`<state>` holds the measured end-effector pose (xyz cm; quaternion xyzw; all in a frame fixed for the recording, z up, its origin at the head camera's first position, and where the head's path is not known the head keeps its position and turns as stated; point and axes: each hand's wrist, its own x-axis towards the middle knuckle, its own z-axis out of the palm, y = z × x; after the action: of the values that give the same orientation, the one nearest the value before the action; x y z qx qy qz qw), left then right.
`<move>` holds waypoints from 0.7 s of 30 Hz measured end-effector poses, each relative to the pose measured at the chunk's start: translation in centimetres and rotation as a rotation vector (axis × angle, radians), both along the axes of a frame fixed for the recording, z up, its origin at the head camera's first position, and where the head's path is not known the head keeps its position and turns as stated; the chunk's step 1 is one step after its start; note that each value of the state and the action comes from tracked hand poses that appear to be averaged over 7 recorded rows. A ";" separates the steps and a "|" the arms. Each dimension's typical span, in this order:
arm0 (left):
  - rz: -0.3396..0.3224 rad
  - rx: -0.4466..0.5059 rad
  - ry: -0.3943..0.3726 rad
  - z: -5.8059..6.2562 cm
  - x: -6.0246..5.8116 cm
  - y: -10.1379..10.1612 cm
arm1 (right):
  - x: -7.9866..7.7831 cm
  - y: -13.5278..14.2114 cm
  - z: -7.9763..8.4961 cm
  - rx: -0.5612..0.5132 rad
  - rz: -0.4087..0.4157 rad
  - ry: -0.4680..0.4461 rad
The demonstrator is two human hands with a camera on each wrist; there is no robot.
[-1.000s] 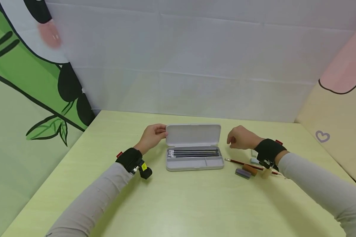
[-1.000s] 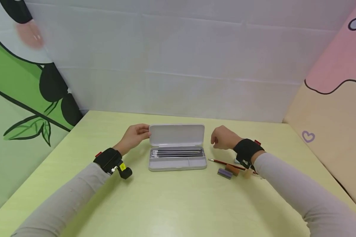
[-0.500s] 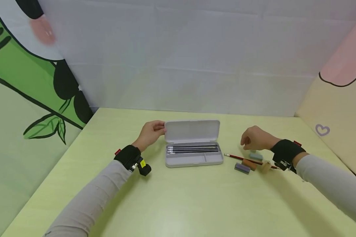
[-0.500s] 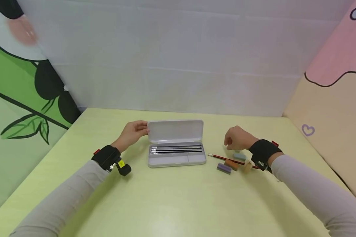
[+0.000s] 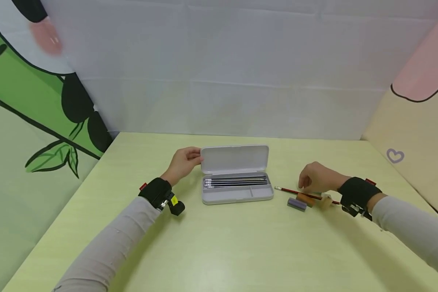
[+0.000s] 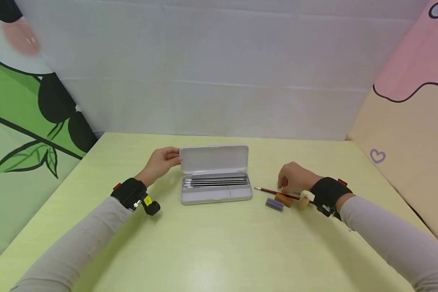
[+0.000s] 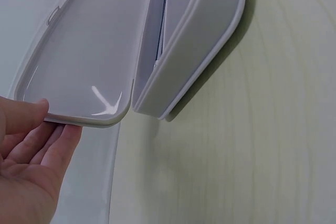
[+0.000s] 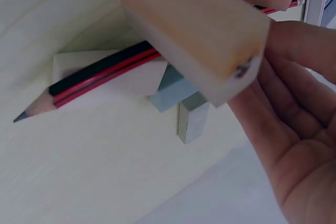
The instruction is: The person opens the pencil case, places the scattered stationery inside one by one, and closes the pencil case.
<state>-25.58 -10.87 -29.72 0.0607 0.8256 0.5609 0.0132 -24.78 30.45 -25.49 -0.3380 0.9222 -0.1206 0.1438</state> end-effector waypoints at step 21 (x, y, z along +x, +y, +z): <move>0.004 -0.001 -0.018 -0.2 -0.2 0.1 | 0.0 -0.2 -0.3 0.037 0.045 0.032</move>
<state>-25.74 -10.76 -29.95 0.0541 0.8258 0.5611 0.0195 -24.76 30.24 -25.79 -0.3579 0.9186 -0.0950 0.1381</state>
